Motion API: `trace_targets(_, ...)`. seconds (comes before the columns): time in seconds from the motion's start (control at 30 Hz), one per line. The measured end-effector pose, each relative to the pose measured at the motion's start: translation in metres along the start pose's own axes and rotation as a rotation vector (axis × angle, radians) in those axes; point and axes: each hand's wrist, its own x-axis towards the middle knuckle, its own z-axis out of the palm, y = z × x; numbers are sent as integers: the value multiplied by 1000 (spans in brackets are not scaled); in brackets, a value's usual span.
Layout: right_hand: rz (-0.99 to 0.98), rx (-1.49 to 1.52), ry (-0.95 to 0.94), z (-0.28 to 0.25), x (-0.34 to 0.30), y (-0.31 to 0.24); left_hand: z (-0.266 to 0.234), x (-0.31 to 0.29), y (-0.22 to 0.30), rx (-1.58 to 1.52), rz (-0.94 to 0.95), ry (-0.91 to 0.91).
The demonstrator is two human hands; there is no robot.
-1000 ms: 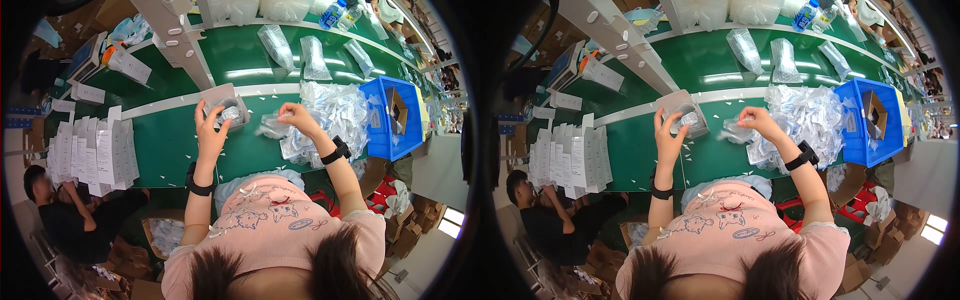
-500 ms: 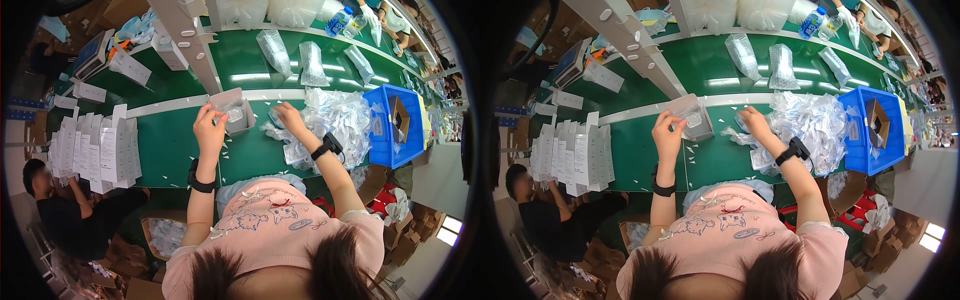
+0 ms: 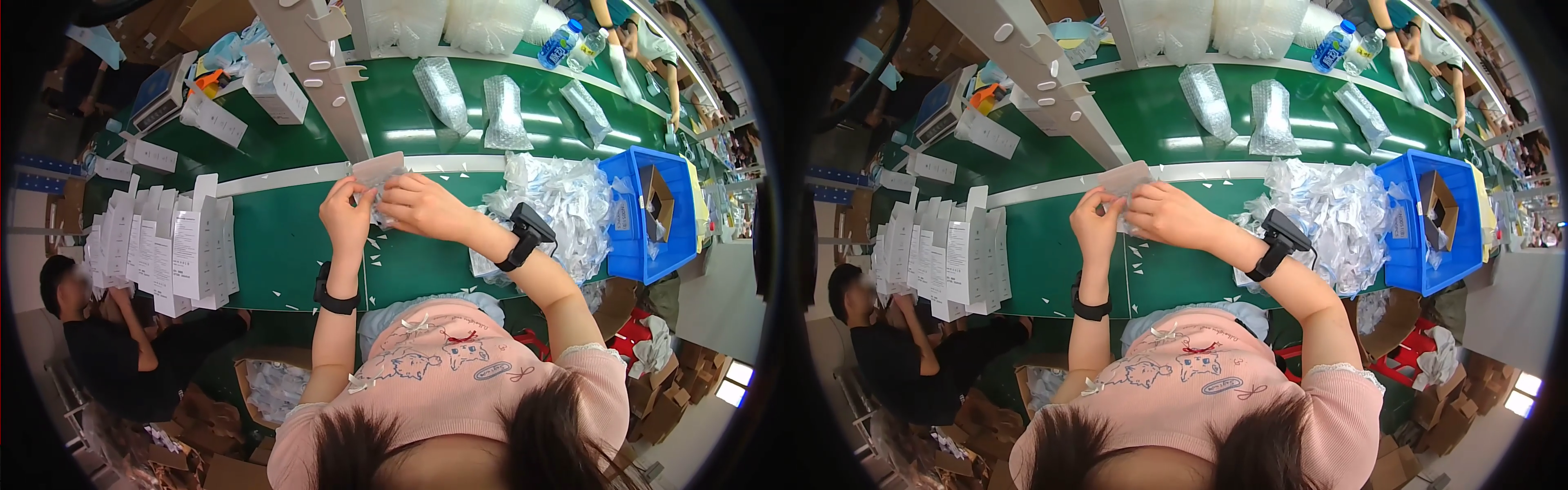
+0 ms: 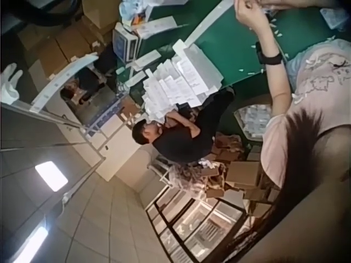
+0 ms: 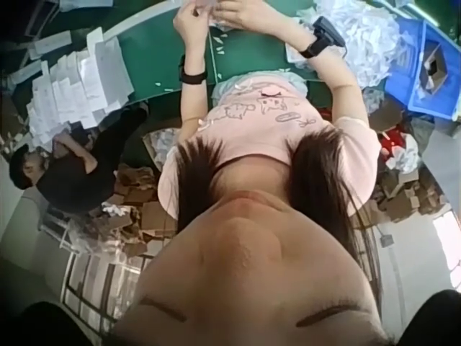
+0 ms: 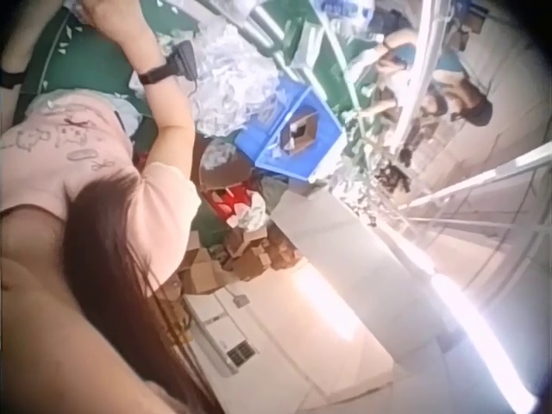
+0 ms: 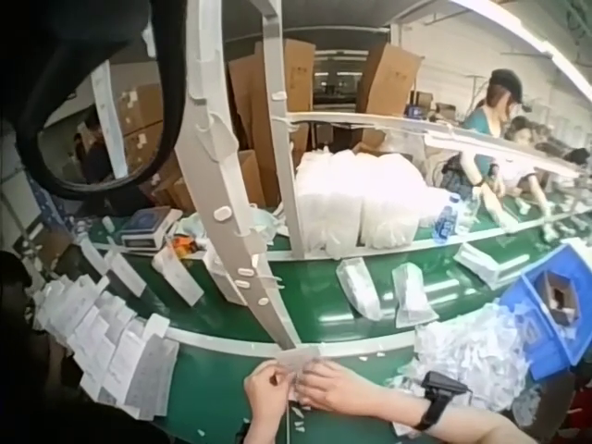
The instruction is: The person packages shower heads by placing a small component and a bubble-wrapped shower head into a box, then adds a blue cord before closing it. After repeating this process, they gather the remaining blue cords from the table and drop them into a large cardboard bin.
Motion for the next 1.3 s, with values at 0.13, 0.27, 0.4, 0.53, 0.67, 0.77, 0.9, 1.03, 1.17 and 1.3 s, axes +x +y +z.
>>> trace_targets(0.13,19,-47,86,10,-7,2,0,0,0,-7,7,20)
trace_targets(0.27,43,6,-50,19,-14,6,1,-1,1,-10,7,33)
trace_targets(0.4,56,-95,-126,9,-7,-6,2,-2,-1,-45,-14,28)
trace_targets(0.53,64,-169,3,-1,-11,-7,0,-1,-3,-62,-31,44)
trace_targets(0.67,83,-216,-69,3,-24,-5,3,-3,-4,-87,-24,39)
trace_targets(0.77,140,-184,-218,-3,-18,-14,4,-5,-5,-100,-27,31)
trace_targets(0.9,191,-330,-642,-3,-5,-19,4,-6,-9,-116,-6,46)
trace_targets(1.03,49,-268,-49,12,-21,-3,5,-3,-19,-109,53,101)
trace_targets(1.17,204,-213,-247,-7,-22,-15,5,-13,-15,-164,2,88)
trace_targets(1.3,241,-127,203,-28,-23,23,-23,-16,-37,-304,-60,240)
